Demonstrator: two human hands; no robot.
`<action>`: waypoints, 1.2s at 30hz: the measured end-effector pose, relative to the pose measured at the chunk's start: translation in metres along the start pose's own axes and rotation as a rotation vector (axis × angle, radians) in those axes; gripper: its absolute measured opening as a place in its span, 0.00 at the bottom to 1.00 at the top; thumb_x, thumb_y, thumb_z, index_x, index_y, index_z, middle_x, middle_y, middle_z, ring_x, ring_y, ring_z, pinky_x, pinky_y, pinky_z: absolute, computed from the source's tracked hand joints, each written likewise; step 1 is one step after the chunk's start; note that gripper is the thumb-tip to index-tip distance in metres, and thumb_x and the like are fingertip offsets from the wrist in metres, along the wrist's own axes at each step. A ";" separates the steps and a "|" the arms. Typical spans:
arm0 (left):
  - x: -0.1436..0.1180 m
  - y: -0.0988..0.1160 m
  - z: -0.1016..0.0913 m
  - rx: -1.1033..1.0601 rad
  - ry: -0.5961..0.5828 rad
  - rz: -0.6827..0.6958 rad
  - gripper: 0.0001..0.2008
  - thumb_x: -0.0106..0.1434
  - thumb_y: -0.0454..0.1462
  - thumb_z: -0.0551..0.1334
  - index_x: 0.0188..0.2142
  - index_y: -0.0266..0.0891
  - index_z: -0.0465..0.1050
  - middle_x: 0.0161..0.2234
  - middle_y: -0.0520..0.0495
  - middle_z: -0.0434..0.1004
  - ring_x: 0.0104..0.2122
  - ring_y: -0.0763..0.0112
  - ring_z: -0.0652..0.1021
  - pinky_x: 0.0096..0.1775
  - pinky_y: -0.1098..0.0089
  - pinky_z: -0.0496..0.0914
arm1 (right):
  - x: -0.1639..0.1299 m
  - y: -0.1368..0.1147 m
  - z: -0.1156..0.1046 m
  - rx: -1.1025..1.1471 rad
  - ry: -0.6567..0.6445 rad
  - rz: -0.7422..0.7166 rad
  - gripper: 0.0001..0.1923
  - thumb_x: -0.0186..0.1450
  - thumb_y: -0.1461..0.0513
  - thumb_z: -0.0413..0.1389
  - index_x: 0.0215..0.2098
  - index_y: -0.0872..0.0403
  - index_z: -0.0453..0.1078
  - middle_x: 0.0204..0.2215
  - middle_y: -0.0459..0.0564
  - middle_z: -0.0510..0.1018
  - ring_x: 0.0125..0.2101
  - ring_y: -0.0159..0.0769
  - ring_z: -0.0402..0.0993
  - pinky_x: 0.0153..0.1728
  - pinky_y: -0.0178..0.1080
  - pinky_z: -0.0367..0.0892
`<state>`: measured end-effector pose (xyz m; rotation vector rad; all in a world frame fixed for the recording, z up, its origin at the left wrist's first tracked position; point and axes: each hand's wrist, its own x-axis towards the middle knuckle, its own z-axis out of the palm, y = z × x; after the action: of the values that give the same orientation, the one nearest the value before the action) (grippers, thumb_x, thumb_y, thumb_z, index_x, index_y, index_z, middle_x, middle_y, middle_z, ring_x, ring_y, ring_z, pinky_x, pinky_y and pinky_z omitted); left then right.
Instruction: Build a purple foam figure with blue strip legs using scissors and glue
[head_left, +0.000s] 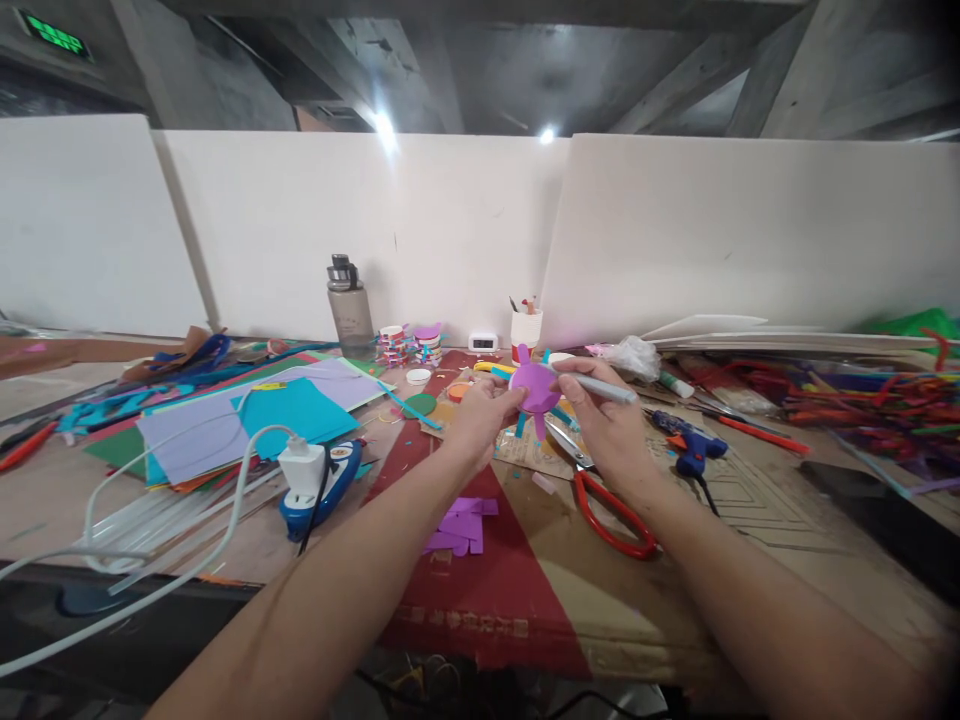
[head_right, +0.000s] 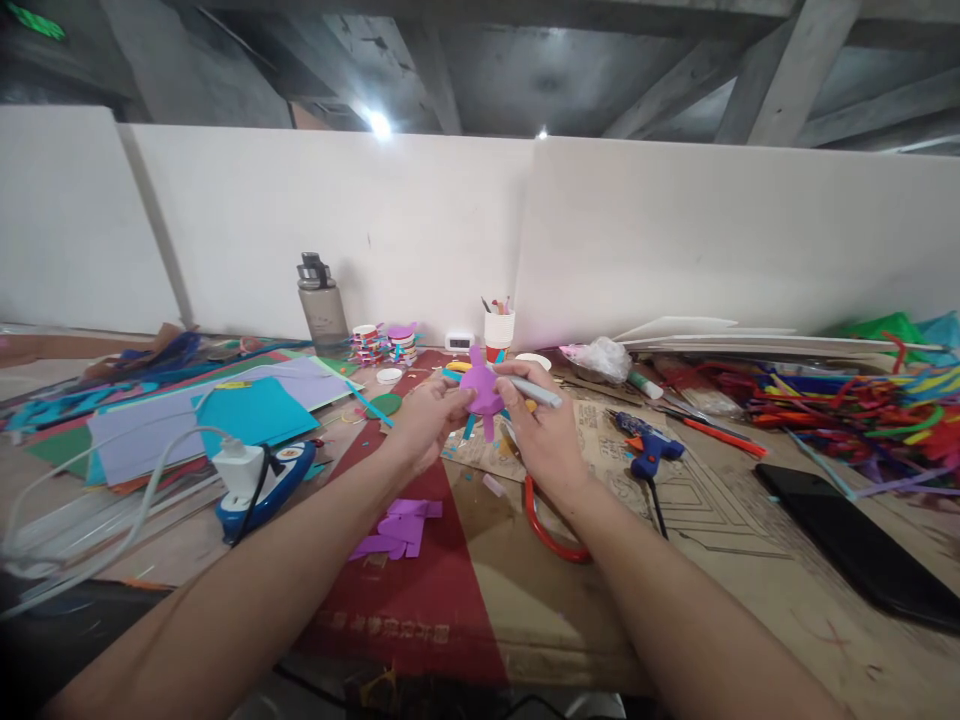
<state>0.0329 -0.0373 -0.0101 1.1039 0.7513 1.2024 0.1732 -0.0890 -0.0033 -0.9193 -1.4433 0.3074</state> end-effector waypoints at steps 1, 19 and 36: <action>0.000 -0.001 0.000 0.016 -0.012 0.006 0.10 0.50 0.36 0.68 0.30 0.35 0.69 0.26 0.52 0.74 0.26 0.78 0.72 0.30 0.74 0.65 | 0.000 0.000 -0.001 -0.026 0.000 -0.012 0.09 0.67 0.56 0.55 0.41 0.50 0.72 0.39 0.48 0.77 0.41 0.37 0.73 0.43 0.40 0.67; -0.004 -0.005 0.003 0.055 -0.057 0.035 0.11 0.48 0.37 0.69 0.30 0.35 0.71 0.28 0.49 0.76 0.29 0.72 0.75 0.36 0.70 0.67 | -0.001 0.002 -0.001 -0.268 -0.005 -0.210 0.05 0.66 0.58 0.56 0.37 0.51 0.70 0.32 0.48 0.78 0.33 0.36 0.75 0.36 0.39 0.69; 0.000 -0.010 0.001 0.058 -0.134 0.066 0.11 0.49 0.39 0.70 0.28 0.35 0.72 0.27 0.50 0.76 0.28 0.74 0.74 0.35 0.71 0.68 | -0.001 0.004 0.000 -0.291 -0.034 -0.247 0.04 0.66 0.60 0.55 0.38 0.51 0.70 0.34 0.49 0.78 0.35 0.36 0.75 0.38 0.40 0.69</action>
<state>0.0376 -0.0376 -0.0196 1.2526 0.6543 1.1558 0.1739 -0.0871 -0.0071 -0.9573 -1.6418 -0.0732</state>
